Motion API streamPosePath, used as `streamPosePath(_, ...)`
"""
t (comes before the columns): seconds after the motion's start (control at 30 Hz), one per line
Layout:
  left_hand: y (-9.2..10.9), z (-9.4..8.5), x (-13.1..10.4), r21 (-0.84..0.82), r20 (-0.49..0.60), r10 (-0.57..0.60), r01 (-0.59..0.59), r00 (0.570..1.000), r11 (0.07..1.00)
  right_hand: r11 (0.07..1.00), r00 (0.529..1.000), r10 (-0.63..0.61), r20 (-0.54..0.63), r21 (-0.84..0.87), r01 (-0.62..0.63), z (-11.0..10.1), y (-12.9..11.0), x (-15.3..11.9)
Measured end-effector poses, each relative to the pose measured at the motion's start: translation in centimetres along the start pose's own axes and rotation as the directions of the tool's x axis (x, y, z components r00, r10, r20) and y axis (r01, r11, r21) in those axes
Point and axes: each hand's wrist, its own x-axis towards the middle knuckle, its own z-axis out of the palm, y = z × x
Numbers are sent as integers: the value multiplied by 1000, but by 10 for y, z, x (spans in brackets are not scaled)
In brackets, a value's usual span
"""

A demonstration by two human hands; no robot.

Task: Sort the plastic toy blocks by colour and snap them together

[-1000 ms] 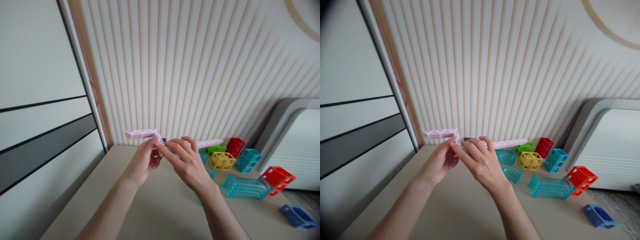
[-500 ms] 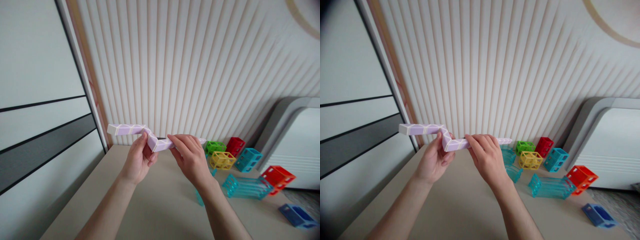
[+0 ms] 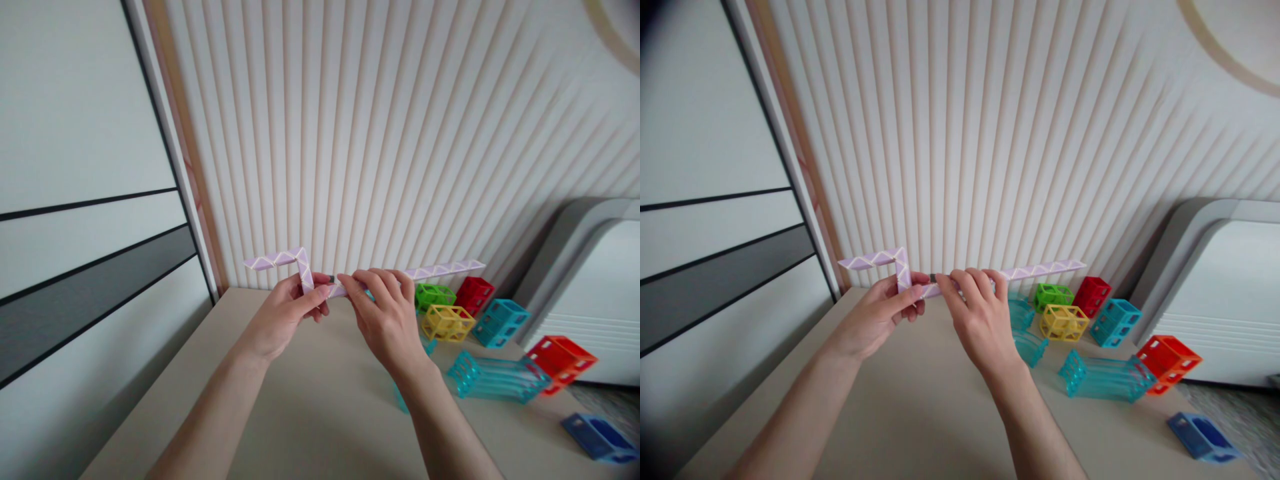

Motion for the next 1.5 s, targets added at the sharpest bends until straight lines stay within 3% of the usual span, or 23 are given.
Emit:
streamPosePath(0.17,0,-11,3,95,-4,39,-38,999,995,1000,996,-20,91,10,19,1,0,1)
streamPosePath(0.47,6,-14,1,173,-14,82,-78,997,982,992,990,-30,138,123,13,6,2,3)
streamPosePath(0.67,5,-17,2,202,59,77,-87,995,975,987,971,-47,236,161,9,3,5,3)
streamPosePath(0.8,8,-26,-1,154,131,74,-94,989,984,957,956,-16,292,283,-70,-4,-1,3)
streamPosePath(0.93,9,-30,-7,-6,240,139,-142,961,990,850,932,25,361,483,-210,-19,-13,5)
streamPosePath(1.13,7,-14,-8,-265,297,242,-164,924,950,656,874,77,480,636,-406,-35,-19,10)
streamPosePath(1.5,7,-11,-8,-274,328,270,-182,905,944,411,811,90,579,720,-559,-30,-20,11)
